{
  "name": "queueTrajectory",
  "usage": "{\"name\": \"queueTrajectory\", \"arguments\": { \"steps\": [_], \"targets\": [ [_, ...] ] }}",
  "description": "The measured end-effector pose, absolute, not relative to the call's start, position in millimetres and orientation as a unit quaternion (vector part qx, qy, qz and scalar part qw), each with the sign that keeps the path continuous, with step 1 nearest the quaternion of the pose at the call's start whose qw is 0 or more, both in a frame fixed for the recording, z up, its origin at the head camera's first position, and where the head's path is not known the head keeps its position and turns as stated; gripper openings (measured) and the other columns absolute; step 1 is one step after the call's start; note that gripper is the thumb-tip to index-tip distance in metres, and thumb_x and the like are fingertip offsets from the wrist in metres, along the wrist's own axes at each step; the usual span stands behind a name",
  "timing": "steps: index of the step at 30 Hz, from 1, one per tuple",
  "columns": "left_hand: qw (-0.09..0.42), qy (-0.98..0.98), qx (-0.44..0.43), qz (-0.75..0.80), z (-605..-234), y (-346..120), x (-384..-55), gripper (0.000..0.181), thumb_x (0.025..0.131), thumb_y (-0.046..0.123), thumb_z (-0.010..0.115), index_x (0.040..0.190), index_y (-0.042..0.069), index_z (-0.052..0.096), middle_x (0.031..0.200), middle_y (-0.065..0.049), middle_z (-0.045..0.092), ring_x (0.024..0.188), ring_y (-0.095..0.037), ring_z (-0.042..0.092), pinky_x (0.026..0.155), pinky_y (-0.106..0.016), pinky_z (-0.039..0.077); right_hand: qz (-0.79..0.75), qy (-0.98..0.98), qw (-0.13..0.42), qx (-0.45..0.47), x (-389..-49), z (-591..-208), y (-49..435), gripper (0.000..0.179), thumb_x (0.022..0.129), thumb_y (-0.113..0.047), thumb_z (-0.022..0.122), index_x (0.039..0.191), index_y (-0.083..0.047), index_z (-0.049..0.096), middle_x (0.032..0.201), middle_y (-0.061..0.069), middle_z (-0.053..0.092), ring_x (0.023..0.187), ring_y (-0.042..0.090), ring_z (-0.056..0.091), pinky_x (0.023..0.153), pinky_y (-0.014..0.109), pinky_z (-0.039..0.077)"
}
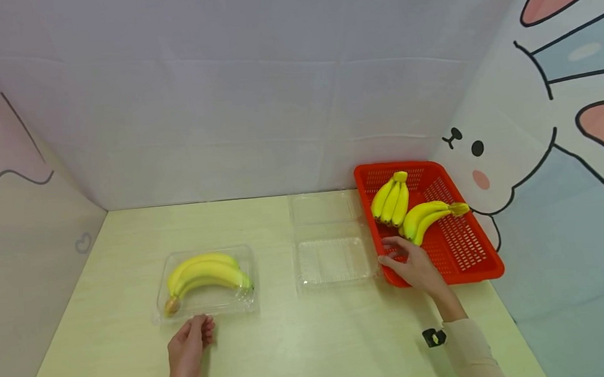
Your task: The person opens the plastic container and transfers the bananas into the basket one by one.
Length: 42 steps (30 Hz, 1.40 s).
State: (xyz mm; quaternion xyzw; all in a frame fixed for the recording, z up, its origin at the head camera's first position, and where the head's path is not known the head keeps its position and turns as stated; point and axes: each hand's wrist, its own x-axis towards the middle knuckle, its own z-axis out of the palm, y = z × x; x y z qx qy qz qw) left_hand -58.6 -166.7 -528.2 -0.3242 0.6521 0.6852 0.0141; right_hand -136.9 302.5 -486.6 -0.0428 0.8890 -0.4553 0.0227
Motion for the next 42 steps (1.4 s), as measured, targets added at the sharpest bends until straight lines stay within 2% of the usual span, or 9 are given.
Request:
{"name": "queueTrajectory", "arguments": {
  "steps": [11,42],
  "targets": [
    [0.031,0.653,-0.322,0.684,-537.8,-163.5,-55.2,0.028,0.104,0.021,0.054,0.107,-0.003,0.069,0.081,0.006,0.067,0.075,-0.008,0.061,0.067,-0.022,0.054,-0.450,0.892,0.020,-0.045,-138.3,-490.2,301.9,0.045,0.096,-0.018,0.075,0.134,0.001,0.060,0.121,0.017,0.068,0.099,0.029,0.066,0.079,0.025,0.054],
    [0.034,0.640,-0.330,0.693,-544.1,-152.0,-48.4,0.027,0.104,0.019,0.055,0.103,-0.003,0.070,0.082,0.003,0.068,0.073,-0.008,0.061,0.066,-0.022,0.055,-0.436,0.899,0.024,-0.029,-140.8,-493.7,301.3,0.046,0.097,-0.020,0.074,0.135,-0.001,0.060,0.124,0.017,0.067,0.101,0.028,0.065,0.080,0.025,0.055]
  ]
}}
